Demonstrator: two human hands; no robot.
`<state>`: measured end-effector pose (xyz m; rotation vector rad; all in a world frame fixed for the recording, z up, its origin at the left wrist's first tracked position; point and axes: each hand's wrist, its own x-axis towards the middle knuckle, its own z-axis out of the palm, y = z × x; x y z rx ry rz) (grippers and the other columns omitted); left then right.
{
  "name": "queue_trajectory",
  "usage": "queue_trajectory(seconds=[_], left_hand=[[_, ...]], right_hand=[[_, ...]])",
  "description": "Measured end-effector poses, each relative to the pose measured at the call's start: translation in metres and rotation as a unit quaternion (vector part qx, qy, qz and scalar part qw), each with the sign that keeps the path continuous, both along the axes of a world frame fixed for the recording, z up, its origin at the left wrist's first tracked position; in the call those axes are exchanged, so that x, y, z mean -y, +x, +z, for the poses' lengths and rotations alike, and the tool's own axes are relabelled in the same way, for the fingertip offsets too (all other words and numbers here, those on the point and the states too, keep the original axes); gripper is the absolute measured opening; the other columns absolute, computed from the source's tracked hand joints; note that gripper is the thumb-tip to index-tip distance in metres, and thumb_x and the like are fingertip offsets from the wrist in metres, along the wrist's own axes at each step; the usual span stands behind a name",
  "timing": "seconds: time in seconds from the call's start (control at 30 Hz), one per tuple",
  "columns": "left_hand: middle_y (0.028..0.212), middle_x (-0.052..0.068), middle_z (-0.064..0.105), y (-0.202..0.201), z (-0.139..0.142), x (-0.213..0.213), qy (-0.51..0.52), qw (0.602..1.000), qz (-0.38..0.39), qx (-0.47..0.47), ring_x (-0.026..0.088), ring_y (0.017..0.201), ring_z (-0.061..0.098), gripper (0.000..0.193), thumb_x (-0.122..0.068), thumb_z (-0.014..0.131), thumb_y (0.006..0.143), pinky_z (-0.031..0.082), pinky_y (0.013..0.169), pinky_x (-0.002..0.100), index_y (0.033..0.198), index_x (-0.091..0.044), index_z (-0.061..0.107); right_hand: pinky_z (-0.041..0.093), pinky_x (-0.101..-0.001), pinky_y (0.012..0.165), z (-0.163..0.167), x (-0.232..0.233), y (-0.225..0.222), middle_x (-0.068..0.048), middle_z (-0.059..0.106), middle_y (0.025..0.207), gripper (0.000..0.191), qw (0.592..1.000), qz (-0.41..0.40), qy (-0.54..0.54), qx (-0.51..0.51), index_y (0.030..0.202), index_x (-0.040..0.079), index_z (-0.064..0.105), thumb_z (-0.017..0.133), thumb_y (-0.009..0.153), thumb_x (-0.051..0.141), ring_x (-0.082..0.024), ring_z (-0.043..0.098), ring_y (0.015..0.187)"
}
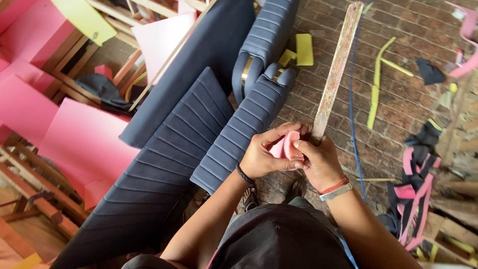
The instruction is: The person aligns and stacks long pink foam strips along the edges of large pink foam sheets on a workbench, pressing them flat and fitting pieces together. They lift and reposition the sheets, cut a thin foam strip with a knife, and carry a foam piece across the workshop toward a wooden frame with yellow foam.
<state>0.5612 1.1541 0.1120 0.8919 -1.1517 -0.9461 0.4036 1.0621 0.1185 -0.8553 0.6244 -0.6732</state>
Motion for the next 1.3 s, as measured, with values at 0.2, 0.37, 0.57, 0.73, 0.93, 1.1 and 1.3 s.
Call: queue_trajectory(seconds=[0.2, 0.37, 0.57, 0.73, 0.93, 1.1, 1.3], left_hand=[[0.144, 0.015, 0.065, 0.022, -0.012, 0.048, 0.002, 0.991, 0.112, -0.072, 0.021, 0.141, 0.057, 0.051, -0.002, 0.086, 0.087, 0.045, 0.123, 0.037, 0.134, 0.003, 0.067], [0.136, 0.010, 0.067, 0.022, -0.020, 0.082, 0.015, 0.966, 0.229, -0.120, 0.014, 0.125, 0.063, 0.046, -0.005, 0.083, 0.088, 0.051, 0.112, 0.032, 0.131, 0.001, 0.067], [0.118, 0.008, 0.073, 0.028, -0.018, 0.085, 0.029, 0.898, 0.406, -0.169, 0.011, 0.107, 0.066, 0.036, -0.010, 0.078, 0.097, 0.055, 0.099, 0.029, 0.130, 0.004, 0.070], [0.119, 0.007, 0.073, 0.017, -0.016, 0.051, -0.003, 0.856, 0.478, -0.197, 0.012, 0.108, 0.067, 0.035, -0.010, 0.076, 0.095, 0.054, 0.101, 0.030, 0.128, 0.000, 0.069], [0.121, 0.015, 0.075, 0.008, -0.018, 0.019, -0.026, 0.770, 0.626, -0.120, 0.017, 0.116, 0.070, 0.019, -0.007, 0.075, 0.097, 0.057, 0.104, 0.032, 0.113, 0.002, 0.073], [0.119, 0.019, 0.076, 0.000, -0.012, -0.020, 0.001, 0.724, 0.676, -0.139, 0.020, 0.106, 0.070, 0.018, -0.006, 0.075, 0.099, 0.059, 0.097, 0.035, 0.114, 0.005, 0.075], [0.130, 0.021, 0.069, 0.015, -0.003, -0.076, -0.097, 0.764, 0.593, -0.236, 0.023, 0.119, 0.067, 0.074, -0.009, 0.078, 0.091, 0.055, 0.106, 0.037, 0.154, -0.008, 0.039]], right_hand=[[0.029, -0.0199, 0.043, -0.022, 0.072, 0.041, 0.003, 0.062, 0.080, 0.011, 0.990, 0.098, 0.084, 0.052, 0.105, 0.011, 0.066, 0.065, 0.095, 0.007, -0.002, 0.038, 0.047], [0.030, -0.0225, 0.045, -0.026, 0.133, 0.070, 0.001, 0.067, 0.088, 0.017, 0.964, 0.209, 0.135, 0.095, 0.115, 0.007, 0.066, 0.064, 0.100, 0.016, -0.004, 0.034, 0.046], [0.032, -0.0240, 0.043, -0.008, 0.155, 0.109, -0.013, 0.076, 0.107, 0.045, 0.906, 0.383, 0.136, 0.123, 0.123, -0.002, 0.066, 0.056, 0.095, 0.031, -0.007, 0.035, 0.042], [0.030, -0.0222, 0.043, -0.008, 0.142, 0.128, -0.010, 0.075, 0.107, 0.037, 0.914, 0.402, 0.058, 0.025, 0.125, 0.000, 0.065, 0.064, 0.096, 0.022, -0.003, 0.035, 0.046], [0.035, -0.0182, 0.048, -0.008, 0.109, 0.140, 0.000, 0.067, 0.090, 0.056, 0.856, 0.514, -0.024, 0.046, 0.139, 0.002, 0.066, 0.082, 0.088, 0.021, -0.001, 0.047, 0.057], [0.040, -0.0170, 0.052, 0.007, 0.063, 0.155, 0.000, 0.072, 0.108, 0.064, 0.820, 0.569, -0.049, 0.040, 0.138, 0.003, 0.064, 0.085, 0.080, 0.017, -0.001, 0.056, 0.067], [0.059, -0.0193, 0.079, 0.001, 0.016, 0.181, -0.001, 0.070, 0.122, 0.062, 0.801, 0.597, -0.040, 0.031, 0.134, 0.005, 0.062, 0.086, 0.077, 0.012, -0.003, 0.072, 0.096]])
